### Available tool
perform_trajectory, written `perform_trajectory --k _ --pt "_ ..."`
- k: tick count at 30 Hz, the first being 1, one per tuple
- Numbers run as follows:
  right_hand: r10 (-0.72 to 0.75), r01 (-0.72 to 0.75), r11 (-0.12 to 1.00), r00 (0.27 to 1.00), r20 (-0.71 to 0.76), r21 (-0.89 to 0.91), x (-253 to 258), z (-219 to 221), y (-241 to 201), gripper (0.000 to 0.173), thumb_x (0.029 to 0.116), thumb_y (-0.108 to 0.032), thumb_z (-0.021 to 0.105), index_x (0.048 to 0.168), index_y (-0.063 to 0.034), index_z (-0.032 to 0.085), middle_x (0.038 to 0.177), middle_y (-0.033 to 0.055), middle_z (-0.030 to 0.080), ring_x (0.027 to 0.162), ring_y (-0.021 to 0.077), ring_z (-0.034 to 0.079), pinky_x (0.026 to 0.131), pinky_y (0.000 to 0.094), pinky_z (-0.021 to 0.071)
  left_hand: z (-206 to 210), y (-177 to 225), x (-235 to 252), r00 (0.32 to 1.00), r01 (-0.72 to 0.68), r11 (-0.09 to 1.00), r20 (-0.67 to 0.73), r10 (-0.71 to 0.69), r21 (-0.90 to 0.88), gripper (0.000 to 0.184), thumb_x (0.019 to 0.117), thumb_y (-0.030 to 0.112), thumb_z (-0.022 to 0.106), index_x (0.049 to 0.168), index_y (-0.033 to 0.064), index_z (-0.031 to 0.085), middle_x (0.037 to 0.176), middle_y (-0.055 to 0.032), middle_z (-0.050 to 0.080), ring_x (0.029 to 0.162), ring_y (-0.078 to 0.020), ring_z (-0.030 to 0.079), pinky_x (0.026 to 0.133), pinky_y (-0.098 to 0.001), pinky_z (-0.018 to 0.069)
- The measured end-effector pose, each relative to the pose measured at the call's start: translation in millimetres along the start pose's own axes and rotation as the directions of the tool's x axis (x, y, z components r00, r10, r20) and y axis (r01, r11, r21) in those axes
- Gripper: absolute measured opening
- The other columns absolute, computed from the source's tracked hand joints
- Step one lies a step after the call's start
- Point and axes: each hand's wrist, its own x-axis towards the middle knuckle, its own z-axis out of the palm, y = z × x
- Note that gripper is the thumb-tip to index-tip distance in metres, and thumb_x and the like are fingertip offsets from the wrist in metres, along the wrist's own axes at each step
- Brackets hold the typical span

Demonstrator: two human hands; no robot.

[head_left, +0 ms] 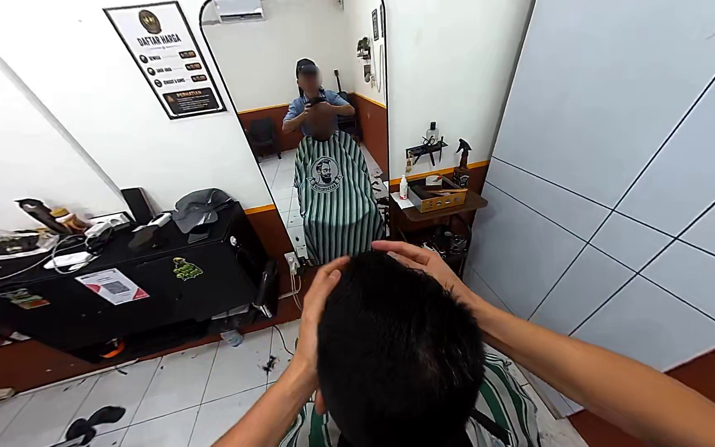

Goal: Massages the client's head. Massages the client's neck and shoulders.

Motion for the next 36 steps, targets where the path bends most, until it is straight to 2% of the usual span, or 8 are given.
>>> perform_trajectory --k 2,7,12,16,20,22,25,36 --pt "-0.029 0.029 1.0 0.999 0.036 0.005 3.3 -0.2 6.3 0.038 0.1073 -0.015 0.047 0.142 -0.0007 0.055 0.115 0.003 0.071 0.102 0.002 0.066 0.093 0.0231 0.0535 2.0 3.1 -0.8 0.999 0.041 0.997 -0.005 -0.042 -0.059 0.039 0.1086 0.015 0.028 0.119 0.0037 0.064 0.109 0.005 0.071 0.103 0.0024 0.065 0.094 -0.0181 0.053" --pt "-0.119 0.117 0.993 0.982 0.149 0.018 7.3 -0.3 14.2 0.042 0.1083 -0.015 0.037 0.142 0.0037 0.052 0.134 0.0057 0.063 0.119 0.0017 0.06 0.105 0.0229 0.0479 -11.7 -16.5 13.2 0.99 -0.141 0.99 0.011 0.141 -0.024 0.038 0.1036 0.018 0.036 0.123 -0.0032 0.06 0.115 -0.0032 0.068 0.108 -0.0049 0.063 0.095 -0.0222 0.0516" --pt "-0.196 0.189 0.981 0.957 0.213 0.053 13.0 1.3 27.5 0.044 0.1079 -0.014 0.035 0.142 0.0115 0.049 0.139 0.0124 0.059 0.127 0.0058 0.055 0.111 0.0242 0.042 -8.6 -7.5 11.6 0.999 -0.052 0.992 0.004 0.052 -0.119 0.049 0.1081 0.023 0.018 0.117 0.0013 0.061 0.1 0.0034 0.073 0.097 -0.0016 0.067 0.09 -0.0202 0.0545" --pt "-0.177 0.167 0.983 0.973 0.146 0.076 17.1 3.3 25.5 0.043 0.1047 -0.016 0.041 0.143 0.0034 0.05 0.114 0.0008 0.069 0.103 -0.0003 0.064 0.096 0.0221 0.0518 -8.5 -12.2 15.5 1.0 -0.024 0.996 0.004 0.024 -0.091 0.047 0.1087 0.019 0.019 0.122 -0.0047 0.058 0.106 0.0011 0.07 0.101 0.0002 0.065 0.092 -0.0188 0.0524" --pt "-0.232 0.214 0.97 0.954 0.188 0.111 17.0 -0.8 34.5 0.042 0.1068 -0.014 0.036 0.135 0.0095 0.056 0.134 0.0096 0.063 0.122 0.0036 0.058 0.108 0.0233 0.0449 -10.2 -16.6 18.0 0.99 -0.134 0.988 0.032 0.137 -0.073 0.049 0.1077 0.026 0.02 0.12 -0.0023 0.059 0.105 0.0001 0.075 0.102 -0.0038 0.069 0.093 -0.0219 0.054" --pt "-0.249 0.23 0.964 0.959 0.139 0.136 14.7 -1.6 32.3 0.041 0.1068 -0.017 0.038 0.133 0.0068 0.059 0.128 0.0062 0.067 0.117 0.0031 0.062 0.104 0.0233 0.0485 -9.1 -18.0 20.2 0.994 -0.104 0.995 0.023 0.104 0.001 0.046 0.1081 0.019 0.024 0.122 -0.0084 0.058 0.111 -0.0014 0.07 0.106 -0.0006 0.064 0.097 -0.02 0.0505" --pt "-0.17 0.153 0.977 0.979 0.11 0.151 12.7 -0.3 33.5 0.042 0.1067 -0.019 0.039 0.141 0.0034 0.052 0.123 0.0045 0.067 0.111 0.0018 0.063 0.1 0.0231 0.0503 2.0 -6.0 20.4 1.0 0.003 0.995 -0.013 -0.004 -0.095 0.053 0.108 0.018 0.015 0.108 0.003 0.066 0.094 0.0058 0.075 0.093 0.0022 0.069 0.087 -0.0174 0.0551" --pt "-0.235 0.214 0.948 0.97 0.064 0.234 16.0 0.3 39.3 0.052 0.1059 -0.034 0.043 0.14 0.0044 0.052 0.12 0.003 0.07 0.109 0.0037 0.066 0.099 0.0249 0.0521 -2.7 -15.5 26.5 0.998 -0.029 1.0 -0.051 0.029 -0.008 0.048 0.1085 0.015 0.019 0.117 -0.0055 0.061 0.095 0.0043 0.074 0.092 0.0026 0.068 0.087 -0.0165 0.0532"
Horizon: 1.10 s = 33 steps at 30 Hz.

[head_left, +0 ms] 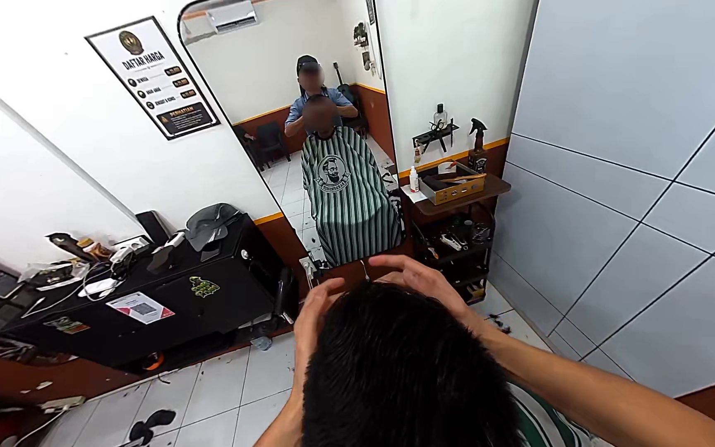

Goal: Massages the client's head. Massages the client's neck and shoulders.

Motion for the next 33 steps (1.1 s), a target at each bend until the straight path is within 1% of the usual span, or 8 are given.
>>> perform_trajectory --k 2,5,18,21,25,28,31,33 --pt "0.048 -0.048 0.999 0.999 -0.007 0.002 0.1 1.6 -0.6 0.05 0.1056 -0.029 0.042 0.143 0.0032 0.045 0.118 0.0018 0.068 0.105 0.0017 0.065 0.097 0.0231 0.0522 6.3 5.8 -0.4 0.999 0.029 0.997 -0.016 -0.03 -0.066 0.054 0.1086 0.018 0.014 0.107 0.0027 0.066 0.088 0.0073 0.076 0.087 0.0029 0.07 0.083 -0.0165 0.0558" --pt "-0.052 0.052 0.998 0.999 0.017 -0.027 2.3 -1.2 3.4 0.05 0.1073 -0.03 0.039 0.135 0.0077 0.056 0.127 0.0058 0.067 0.112 0.0034 0.063 0.101 0.0239 0.0505 -2.4 -1.7 2.5 0.998 -0.038 0.999 0.038 0.039 -0.039 0.046 0.1066 0.02 0.017 0.12 -0.003 0.054 0.093 0.0041 0.077 0.092 -0.0001 0.071 0.087 -0.0188 0.0558" --pt "-0.107 0.107 0.994 0.994 -0.005 -0.029 4.2 -7.0 12.6 0.051 0.1077 -0.033 0.037 0.131 0.0069 0.058 0.122 0.0043 0.069 0.111 0.0037 0.064 0.1 0.0243 0.0506 -1.5 -6.6 9.5 0.999 -0.039 0.999 0.013 0.038 0.035 0.044 0.1061 0.012 0.02 0.112 -0.0042 0.06 0.092 0.0057 0.075 0.092 0.0039 0.068 0.088 -0.0162 0.0532" --pt "-0.091 0.091 0.996 0.996 0.001 -0.008 4.3 -7.3 15.2 0.047 0.1076 -0.031 0.038 0.137 0.0039 0.05 0.116 0.0006 0.069 0.108 0.0024 0.064 0.099 0.0243 0.0509 6.4 -1.3 10.8 0.999 0.034 0.998 -0.033 -0.036 -0.06 0.053 0.1077 0.014 0.016 0.097 0.0057 0.067 0.082 0.0089 0.075 0.082 0.005 0.069 0.08 -0.0149 0.0553" --pt "-0.114 0.114 0.993 0.993 -0.03 0.018 3.9 -6.9 13.9 0.051 0.1064 -0.038 0.037 0.128 0.0012 0.06 0.115 0.0002 0.073 0.104 0.0017 0.066 0.092 0.0218 0.0524 -0.6 -7.9 11.2 1.0 -0.019 1.0 0.002 0.019 0.017 0.045 0.1075 0.011 0.02 0.107 -0.0031 0.063 0.091 0.007 0.073 0.09 0.0057 0.067 0.087 -0.0148 0.0528" --pt "-0.039 0.039 0.999 0.999 -0.027 0.005 4.9 -6.0 15.9 0.042 0.107 -0.026 0.039 0.133 0.0037 0.052 0.115 0.0012 0.067 0.104 0.0015 0.064 0.095 0.0227 0.0526 5.3 -2.3 10.3 0.999 0.028 0.996 -0.018 -0.029 -0.079 0.054 0.1074 0.016 0.013 0.102 0.0044 0.065 0.083 0.0077 0.076 0.083 0.0032 0.07 0.081 -0.0163 0.056" --pt "-0.092 0.091 0.995 0.995 -0.031 -0.033 4.8 -7.2 13.9 0.047 0.1058 -0.033 0.039 0.127 0.0033 0.059 0.114 0.0004 0.071 0.105 0.0016 0.065 0.095 0.0227 0.0518 -4.6 -12.6 13.4 0.999 -0.026 0.997 0.02 0.025 0.067 0.043 0.1072 0.012 0.022 0.115 -0.0084 0.059 0.093 0.0031 0.074 0.091 0.0043 0.067 0.088 -0.016 0.0525" --pt "-0.07 0.071 0.997 0.996 -0.049 0.004 6.0 -6.3 16.5 0.039 0.1051 -0.027 0.04 0.13 0.0011 0.052 0.108 -0.0022 0.07 0.101 0.001 0.066 0.093 0.0225 0.0532 -1.1 -9.9 13.1 1.0 -0.008 1.0 0.027 0.007 0.014 0.047 0.1069 0.013 0.02 0.106 0.0004 0.066 0.09 0.0068 0.074 0.089 0.0046 0.068 0.086 -0.0155 0.0538"
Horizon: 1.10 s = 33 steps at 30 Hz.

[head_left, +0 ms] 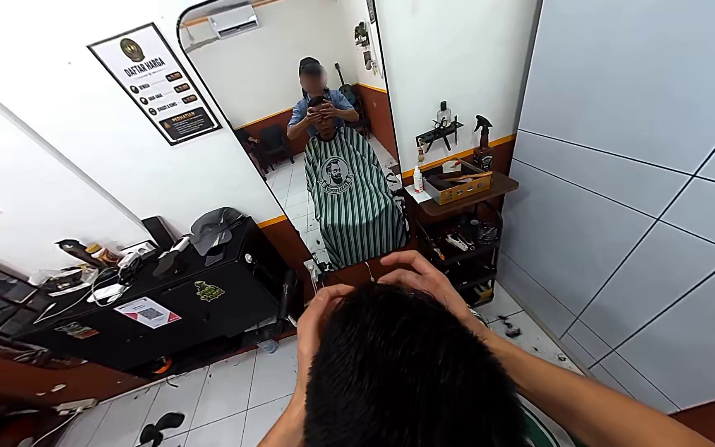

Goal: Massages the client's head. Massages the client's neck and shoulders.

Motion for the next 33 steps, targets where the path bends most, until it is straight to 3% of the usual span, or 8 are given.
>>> perform_trajectory --k 4,7,10,15,19,21,25,33 --pt "-0.021 0.022 1.0 0.999 0.024 -0.022 1.3 -1.5 -0.8 0.047 0.1068 -0.028 0.034 0.126 0.0048 0.062 0.12 0.0029 0.069 0.109 0.0024 0.063 0.098 0.0229 0.0504 0.7 0.7 -0.6 1.0 0.001 1.0 -0.031 -0.002 -0.024 0.046 0.1071 0.014 0.017 0.111 -0.0028 0.06 0.092 0.005 0.076 0.092 0.003 0.069 0.087 -0.0168 0.0542" --pt "0.002 -0.002 1.0 1.0 0.025 0.003 2.6 -0.9 1.0 0.042 0.1066 -0.025 0.035 0.13 0.0041 0.054 0.118 0.0023 0.068 0.108 0.0027 0.064 0.097 0.0235 0.0515 6.4 6.7 -0.9 0.997 0.026 0.999 -0.077 -0.029 -0.042 0.052 0.108 0.014 0.017 0.098 0.0052 0.068 0.082 0.0085 0.075 0.082 0.0048 0.069 0.08 -0.0148 0.0551" --pt "-0.019 0.02 1.0 0.999 0.036 -0.023 1.5 -0.8 -0.7 0.046 0.1067 -0.029 0.034 0.121 0.0031 0.064 0.113 -0.0008 0.07 0.105 -0.0001 0.063 0.095 0.021 0.0506 0.6 0.7 -0.4 0.998 -0.037 0.999 -0.054 0.035 -0.032 0.046 0.1067 0.013 0.017 0.106 -0.001 0.061 0.088 0.0045 0.077 0.087 0.0029 0.071 0.085 -0.016 0.0553" --pt "0.01 -0.01 1.0 0.999 0.039 -0.014 2.3 -0.8 2.7 0.042 0.1072 -0.025 0.034 0.128 0.0034 0.058 0.116 0.0005 0.067 0.106 0.0019 0.063 0.097 0.0229 0.0511 -2.4 -4.3 0.3 0.996 -0.071 0.997 -0.058 0.071 0.014 0.046 0.1055 0.012 0.022 0.098 0.0042 0.067 0.082 0.0076 0.074 0.08 0.0024 0.069 0.078 -0.0158 0.0559" --pt "-0.005 0.005 0.999 1.0 0.002 0.045 1.3 -0.1 3.2 0.045 0.1051 -0.037 0.042 0.127 -0.0002 0.055 0.109 -0.0011 0.074 0.101 0.0025 0.068 0.091 0.0225 0.0543 -6.9 -6.7 0.2 0.997 -0.08 0.993 -0.017 0.082 0.092 0.037 0.1022 0.009 0.033 0.102 -0.0001 0.069 0.093 0.0063 0.073 0.091 0.0027 0.067 0.087 -0.017 0.0535" --pt "0.031 -0.031 0.999 0.999 0.016 0.022 1.7 0.2 1.7 0.039 0.1066 -0.024 0.037 0.127 0.0034 0.055 0.111 0.0005 0.069 0.102 0.0025 0.065 0.094 0.0233 0.0533 -6.5 -6.8 -0.2 0.989 -0.147 0.988 -0.026 0.149 0.053 0.04 0.1056 0.013 0.028 0.103 0.0033 0.067 0.09 0.006 0.075 0.088 0.0011 0.07 0.083 -0.0169 0.0562" --pt "-0.016 0.016 0.997 1.0 0.011 0.071 1.3 0.1 1.1 0.043 0.1055 -0.036 0.04 0.126 -0.0018 0.056 0.108 -0.0009 0.075 0.1 0.0042 0.07 0.091 0.0237 0.055 -6.3 -9.3 -0.5 0.992 -0.119 0.99 -0.027 0.122 0.081 0.039 0.1038 0.01 0.031 0.101 0.0003 0.069 0.091 0.007 0.073 0.088 0.0039 0.066 0.085 -0.0154 0.0535" --pt "0.011 -0.011 0.998 1.0 0.007 0.055 3.8 1.3 1.8 0.036 0.1066 -0.029 0.037 0.122 -0.0022 0.055 0.106 -0.0019 0.072 0.099 0.0029 0.068 0.091 0.0229 0.0547 -3.8 -4.9 -0.3 0.995 -0.087 0.996 -0.056 0.087 0.013 0.049 0.1069 0.016 0.022 0.101 0.0036 0.069 0.083 0.0064 0.076 0.081 0.0015 0.07 0.078 -0.0162 0.0567"
